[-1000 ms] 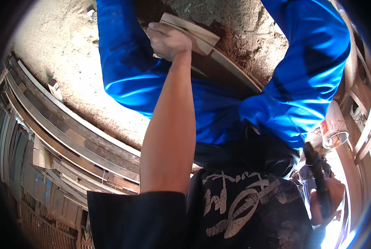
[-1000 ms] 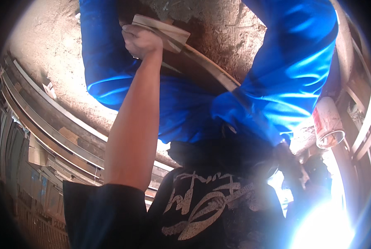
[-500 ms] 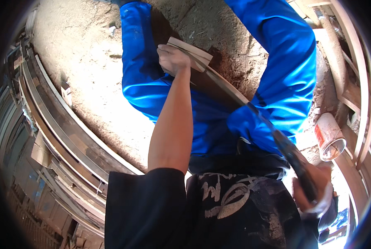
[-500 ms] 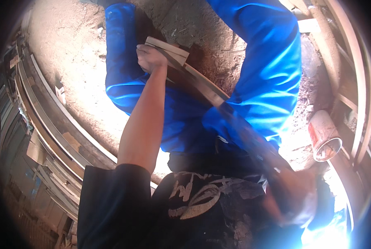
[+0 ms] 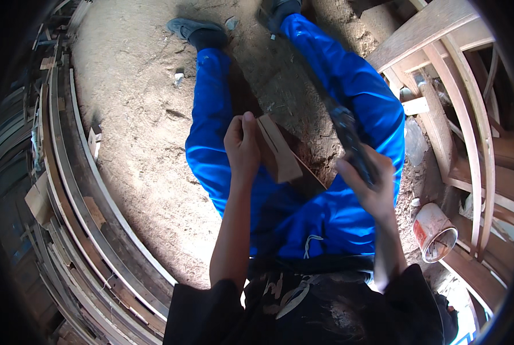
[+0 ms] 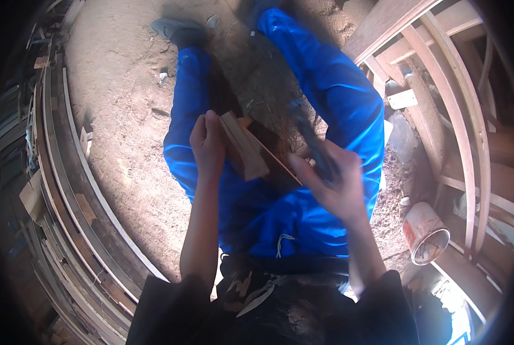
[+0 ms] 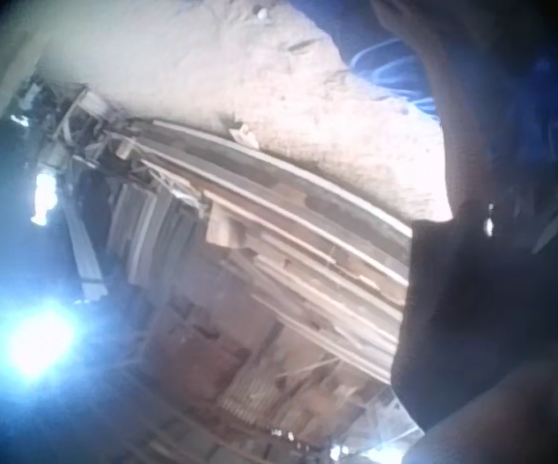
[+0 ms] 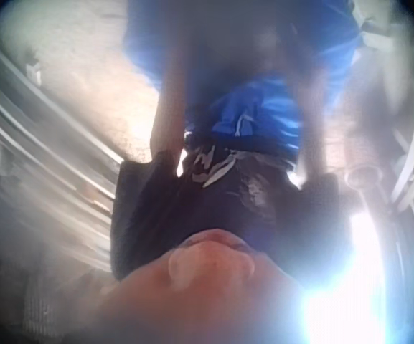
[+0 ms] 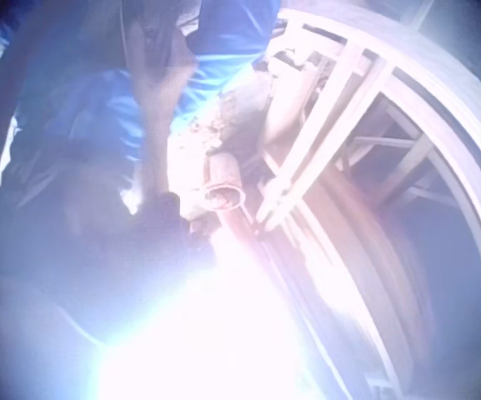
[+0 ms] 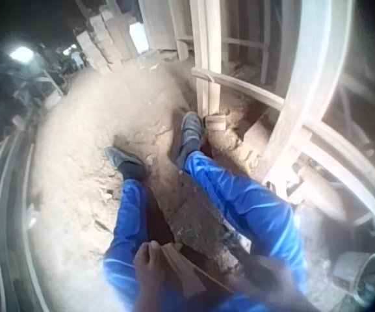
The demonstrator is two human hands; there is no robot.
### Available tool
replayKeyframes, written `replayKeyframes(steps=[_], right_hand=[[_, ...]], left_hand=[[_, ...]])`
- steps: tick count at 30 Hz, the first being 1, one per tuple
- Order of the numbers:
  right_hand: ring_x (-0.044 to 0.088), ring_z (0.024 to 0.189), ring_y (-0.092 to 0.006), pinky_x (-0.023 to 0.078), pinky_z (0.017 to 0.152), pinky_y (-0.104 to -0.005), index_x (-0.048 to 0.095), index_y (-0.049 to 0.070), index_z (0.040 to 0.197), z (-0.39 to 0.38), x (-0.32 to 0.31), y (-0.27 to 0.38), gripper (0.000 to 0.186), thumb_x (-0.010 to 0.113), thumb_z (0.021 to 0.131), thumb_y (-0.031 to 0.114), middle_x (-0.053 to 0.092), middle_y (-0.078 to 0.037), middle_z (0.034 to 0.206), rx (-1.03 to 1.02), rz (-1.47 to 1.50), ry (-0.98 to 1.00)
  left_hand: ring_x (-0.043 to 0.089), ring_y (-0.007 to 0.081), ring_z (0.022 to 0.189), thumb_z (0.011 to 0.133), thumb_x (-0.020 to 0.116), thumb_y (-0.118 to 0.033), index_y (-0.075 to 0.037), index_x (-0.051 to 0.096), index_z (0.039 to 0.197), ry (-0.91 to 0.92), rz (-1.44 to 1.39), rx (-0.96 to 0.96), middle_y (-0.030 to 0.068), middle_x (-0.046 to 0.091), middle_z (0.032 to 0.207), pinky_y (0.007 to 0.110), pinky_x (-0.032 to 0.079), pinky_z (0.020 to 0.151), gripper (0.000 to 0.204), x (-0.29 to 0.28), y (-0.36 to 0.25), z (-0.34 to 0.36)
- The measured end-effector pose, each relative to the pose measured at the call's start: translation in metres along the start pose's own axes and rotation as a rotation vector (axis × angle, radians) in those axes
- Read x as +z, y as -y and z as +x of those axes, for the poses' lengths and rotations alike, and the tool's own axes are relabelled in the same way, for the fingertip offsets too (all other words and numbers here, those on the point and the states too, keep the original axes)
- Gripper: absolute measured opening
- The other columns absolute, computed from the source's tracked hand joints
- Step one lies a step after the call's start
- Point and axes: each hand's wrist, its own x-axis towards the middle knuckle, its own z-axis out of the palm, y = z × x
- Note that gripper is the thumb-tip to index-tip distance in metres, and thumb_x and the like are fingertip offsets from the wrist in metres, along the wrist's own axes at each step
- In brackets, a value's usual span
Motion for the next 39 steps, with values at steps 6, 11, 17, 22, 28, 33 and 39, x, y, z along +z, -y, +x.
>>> replayKeyframes(steps=[6,11,17,22,28,33,39], right_hand=[[0.062,0.082,-0.0074,0.049,0.073,-0.0241,0.071,0.002,0.099,0.048,0.045,-0.001,0.025,0.080,0.084,0.020,0.069,-0.003,0.085,-0.027,0.270,0.237],[0.062,0.085,-0.0066,0.049,0.077,-0.0242,0.072,0.001,0.103,0.035,0.053,-0.018,0.025,0.078,0.085,0.017,0.070,0.000,0.088,0.177,0.445,0.318],[0.059,0.077,-0.0049,0.045,0.070,-0.0226,0.072,0.002,0.104,0.034,0.049,-0.026,0.027,0.078,0.086,0.021,0.067,0.000,0.082,0.068,0.478,0.316],[0.063,0.088,-0.0073,0.049,0.081,-0.0252,0.072,0.002,0.104,0.032,0.047,-0.031,0.023,0.076,0.088,0.017,0.071,-0.003,0.090,0.146,0.469,0.256],[0.062,0.090,-0.0071,0.048,0.083,-0.0255,0.070,0.002,0.103,0.030,0.049,-0.033,0.022,0.076,0.088,0.017,0.070,-0.002,0.092,0.195,0.620,0.219],[0.060,0.092,-0.0075,0.047,0.085,-0.0266,0.066,0.002,0.101,0.029,0.047,-0.035,0.020,0.075,0.088,0.015,0.067,-0.001,0.094,0.146,0.692,0.217],[0.059,0.092,-0.0082,0.046,0.085,-0.0268,0.065,0.003,0.100,0.025,0.048,-0.036,0.019,0.075,0.088,0.013,0.065,0.000,0.093,0.148,0.693,0.209]], left_hand=[[0.043,0.0022,0.068,0.102,0.058,-0.029,-0.002,0.060,0.084,0.016,-0.059,0.022,-0.0042,0.052,0.070,0.021,0.034,0.058,0.033,-0.008,-0.074,-0.031],[0.045,0.0022,0.069,0.102,0.058,-0.030,-0.001,0.062,0.087,0.069,-0.025,0.004,-0.0038,0.055,0.072,0.021,0.035,0.059,0.033,-0.007,-0.070,-0.046],[0.047,0.0042,0.071,0.105,0.048,-0.036,0.000,0.065,0.092,0.096,-0.020,-0.030,-0.0022,0.057,0.075,0.022,0.038,0.064,0.041,0.004,-0.057,-0.056],[0.048,0.0059,0.070,0.107,0.041,-0.038,0.001,0.063,0.087,-0.055,-0.072,-0.061,-0.0010,0.057,0.074,0.023,0.038,0.063,0.049,0.026,-0.054,-0.064],[0.050,0.0099,0.065,0.109,0.036,-0.034,0.001,0.060,0.082,-0.155,0.012,0.162,0.0033,0.057,0.071,0.026,0.037,0.058,0.050,0.041,-0.040,-0.068],[0.054,0.0169,0.059,0.107,0.038,-0.027,0.001,0.058,0.080,-0.130,0.182,0.419,0.0079,0.057,0.070,0.029,0.038,0.053,0.044,0.037,-0.043,-0.062],[0.058,0.0235,0.064,0.106,0.029,-0.040,0.000,0.058,0.077,-0.102,0.367,0.481,0.0105,0.059,0.072,0.033,0.042,0.057,0.057,0.030,-0.048,-0.062]])
